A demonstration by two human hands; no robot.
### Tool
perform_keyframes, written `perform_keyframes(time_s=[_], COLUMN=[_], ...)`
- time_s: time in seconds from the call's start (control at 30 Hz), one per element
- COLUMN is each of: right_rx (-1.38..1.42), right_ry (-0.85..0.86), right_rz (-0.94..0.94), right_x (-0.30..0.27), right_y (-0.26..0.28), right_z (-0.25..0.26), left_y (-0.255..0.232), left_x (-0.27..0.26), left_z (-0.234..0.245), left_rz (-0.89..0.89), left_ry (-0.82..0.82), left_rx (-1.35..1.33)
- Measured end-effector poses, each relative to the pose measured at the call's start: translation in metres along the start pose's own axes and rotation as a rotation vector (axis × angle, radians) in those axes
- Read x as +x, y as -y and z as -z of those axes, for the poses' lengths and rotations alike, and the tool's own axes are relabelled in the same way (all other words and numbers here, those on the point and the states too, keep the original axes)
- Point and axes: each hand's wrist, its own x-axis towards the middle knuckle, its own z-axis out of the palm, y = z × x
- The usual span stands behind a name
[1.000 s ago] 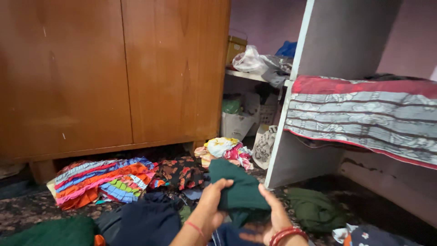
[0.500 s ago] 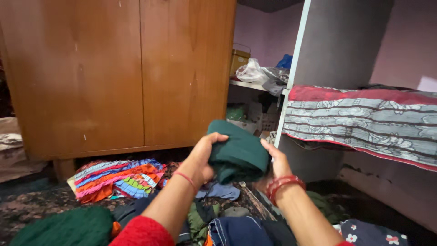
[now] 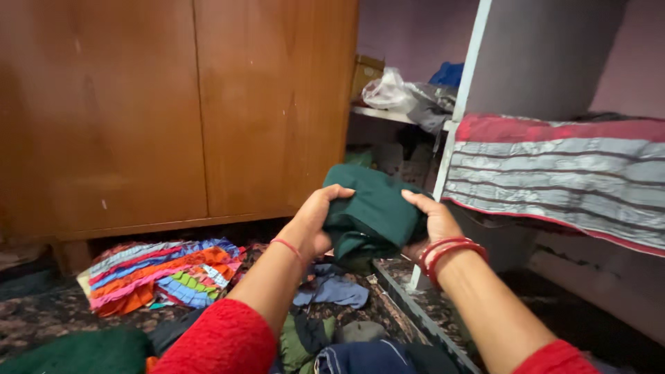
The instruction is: The person picks up several garments from a pile on the floor, folds them by hand, and places each folded item onto a nearby shelf.
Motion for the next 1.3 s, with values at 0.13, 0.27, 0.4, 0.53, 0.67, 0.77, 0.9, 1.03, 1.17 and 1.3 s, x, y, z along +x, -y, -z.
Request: perform_keyframes(time_s=[0.13, 0.27, 0.4, 0.53, 0.67, 0.77, 0.9, 1.03, 1.17, 1.3], right_rx=[-0.072, -0.17, -0.158, -0.099, -0.259, -0.253, -0.284, -0.323, -0.387, -0.37], right_ry=[-0.051, -0.119, -0.032, 0.144, 0.049, 0.068, 0.08, 0.046, -0.091, -0.103], right_rz=[-0.008, 0.029, 0.107, 0.027, 0.109, 0.106, 0.106, 0.167, 0.155, 0.143], right_x=[0.049, 0.13, 0.237, 0.312, 0.339, 0.347, 0.33, 0.308, 0.302, 0.298], right_y=[-0.001, -0.009, -0.014, -0.041, -0.036, 0.002, 0.049, 0.094, 0.127, 0.151], right_z=[0.028, 0.046, 0.042, 0.031, 0.007, 0.0, -0.002, 0.007, 0.012, 0.008], left_y=[0.009, -0.001, -0.045, -0.08, -0.115, -0.138, -0.146, -0.133, -0.129, -0.135], left_x=[0.065, 0.139, 0.216, 0.241, 0.253, 0.272, 0.284, 0.3, 0.31, 0.316], left_z=[0.033, 0.076, 0.121, 0.178, 0.18, 0.15, 0.111, 0.071, 0.04, 0.018], left_rz=[0.07, 0.043, 0.023, 0.038, 0.024, 0.02, -0.006, 0.0, 0.035, 0.01], left_ry=[0.041, 0.083, 0.117, 0.098, -0.056, -0.047, 0.068, 0.173, 0.155, 0.161], left_rx=[0.014, 0.034, 0.108, 0.154, 0.319, 0.402, 0.352, 0.264, 0.272, 0.244])
